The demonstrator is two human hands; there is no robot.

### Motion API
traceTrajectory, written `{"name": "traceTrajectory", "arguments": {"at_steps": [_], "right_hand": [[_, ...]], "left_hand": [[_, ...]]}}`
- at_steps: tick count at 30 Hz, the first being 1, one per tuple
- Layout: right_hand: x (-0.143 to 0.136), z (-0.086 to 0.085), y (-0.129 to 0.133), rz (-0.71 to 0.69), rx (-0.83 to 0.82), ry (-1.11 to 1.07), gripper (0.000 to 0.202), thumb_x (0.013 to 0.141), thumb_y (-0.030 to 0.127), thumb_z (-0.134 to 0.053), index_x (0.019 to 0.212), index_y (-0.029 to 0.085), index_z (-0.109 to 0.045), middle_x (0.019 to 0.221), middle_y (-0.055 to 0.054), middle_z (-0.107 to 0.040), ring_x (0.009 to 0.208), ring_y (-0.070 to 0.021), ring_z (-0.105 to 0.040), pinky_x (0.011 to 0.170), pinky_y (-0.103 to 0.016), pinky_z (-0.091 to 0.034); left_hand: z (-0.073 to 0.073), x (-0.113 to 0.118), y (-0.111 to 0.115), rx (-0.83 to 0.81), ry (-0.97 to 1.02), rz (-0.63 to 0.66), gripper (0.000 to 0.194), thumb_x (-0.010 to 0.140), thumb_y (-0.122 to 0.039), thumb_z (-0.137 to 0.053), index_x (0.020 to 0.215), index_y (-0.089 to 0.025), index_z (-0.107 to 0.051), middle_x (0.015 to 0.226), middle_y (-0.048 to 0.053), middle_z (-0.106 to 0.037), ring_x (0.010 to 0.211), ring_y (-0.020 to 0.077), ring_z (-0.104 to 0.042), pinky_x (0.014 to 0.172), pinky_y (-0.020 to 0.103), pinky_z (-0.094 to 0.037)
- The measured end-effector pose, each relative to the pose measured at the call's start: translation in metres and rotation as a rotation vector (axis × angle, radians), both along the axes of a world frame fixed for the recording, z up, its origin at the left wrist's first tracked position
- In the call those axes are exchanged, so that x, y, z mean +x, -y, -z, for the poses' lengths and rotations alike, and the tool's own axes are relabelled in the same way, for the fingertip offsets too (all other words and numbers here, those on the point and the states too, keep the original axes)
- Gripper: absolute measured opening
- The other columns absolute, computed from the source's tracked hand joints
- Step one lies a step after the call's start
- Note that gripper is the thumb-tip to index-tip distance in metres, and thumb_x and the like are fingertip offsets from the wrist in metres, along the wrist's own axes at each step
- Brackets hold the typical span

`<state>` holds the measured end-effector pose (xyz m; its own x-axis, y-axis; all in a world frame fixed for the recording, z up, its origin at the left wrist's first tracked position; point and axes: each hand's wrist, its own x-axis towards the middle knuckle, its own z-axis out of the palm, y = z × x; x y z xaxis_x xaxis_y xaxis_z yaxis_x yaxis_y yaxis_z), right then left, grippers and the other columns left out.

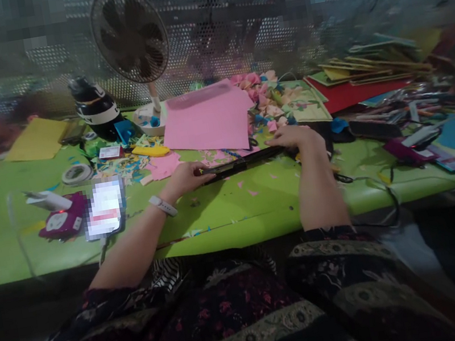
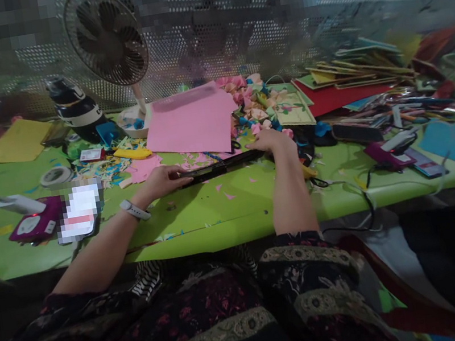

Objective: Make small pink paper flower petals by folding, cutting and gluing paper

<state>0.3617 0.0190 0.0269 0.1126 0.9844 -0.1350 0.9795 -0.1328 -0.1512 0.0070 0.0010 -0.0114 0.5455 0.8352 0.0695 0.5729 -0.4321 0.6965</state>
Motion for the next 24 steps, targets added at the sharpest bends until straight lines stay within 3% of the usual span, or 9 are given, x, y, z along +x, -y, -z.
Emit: {"name": "traceTrajectory", "arguments": {"at_steps": [4, 8, 18, 24], "right_hand": [[-0.001, 0.001, -0.001, 0.058, -0.11, -0.01, 0.05, 0.081, 0.067, -0.061, 0.07, 0.02, -0.072, 0.076, -0.01, -0.07, 0.075, -0.0226, -0.065, 0.067, -0.033, -0.049], [0.003, 0.006, -0.004, 0.044, -0.117, -0.039, 0.055, 0.079, 0.072, -0.058, 0.063, 0.02, -0.068, 0.067, -0.008, -0.066, 0.065, -0.0208, -0.062, 0.059, -0.032, -0.05], [-0.001, 0.003, -0.002, 0.083, -0.102, -0.036, 0.048, 0.081, 0.066, -0.06, 0.067, 0.02, -0.068, 0.075, -0.01, -0.068, 0.075, -0.0218, -0.063, 0.065, -0.031, -0.049], [0.002, 0.001, -0.004, 0.063, 0.014, 0.013, 0.044, 0.085, 0.058, -0.056, 0.067, 0.02, -0.069, 0.074, -0.008, -0.067, 0.073, -0.0209, -0.062, 0.066, -0.03, -0.046]], "left_hand": [[0.0, 0.004, 0.005, -0.038, 0.051, -0.053, 0.04, 0.089, -0.051, -0.059, 0.083, -0.016, -0.076, 0.057, 0.003, -0.064, 0.053, 0.0134, -0.054, 0.053, 0.024, -0.034], [0.007, 0.006, 0.001, -0.15, 0.109, -0.118, 0.032, 0.085, -0.046, -0.067, 0.085, -0.016, -0.076, 0.058, 0.003, -0.066, 0.053, 0.0137, -0.059, 0.054, 0.023, -0.041], [0.004, 0.007, -0.005, -0.349, 0.181, -0.19, 0.025, 0.081, -0.037, -0.074, 0.07, -0.015, -0.072, 0.052, 0.001, -0.064, 0.046, 0.0095, -0.056, 0.048, 0.019, -0.04], [0.005, 0.008, -0.008, -0.429, 0.199, -0.217, 0.024, 0.079, -0.037, -0.078, 0.072, -0.015, -0.072, 0.053, 0.001, -0.064, 0.043, 0.0082, -0.054, 0.045, 0.018, -0.04]]}}
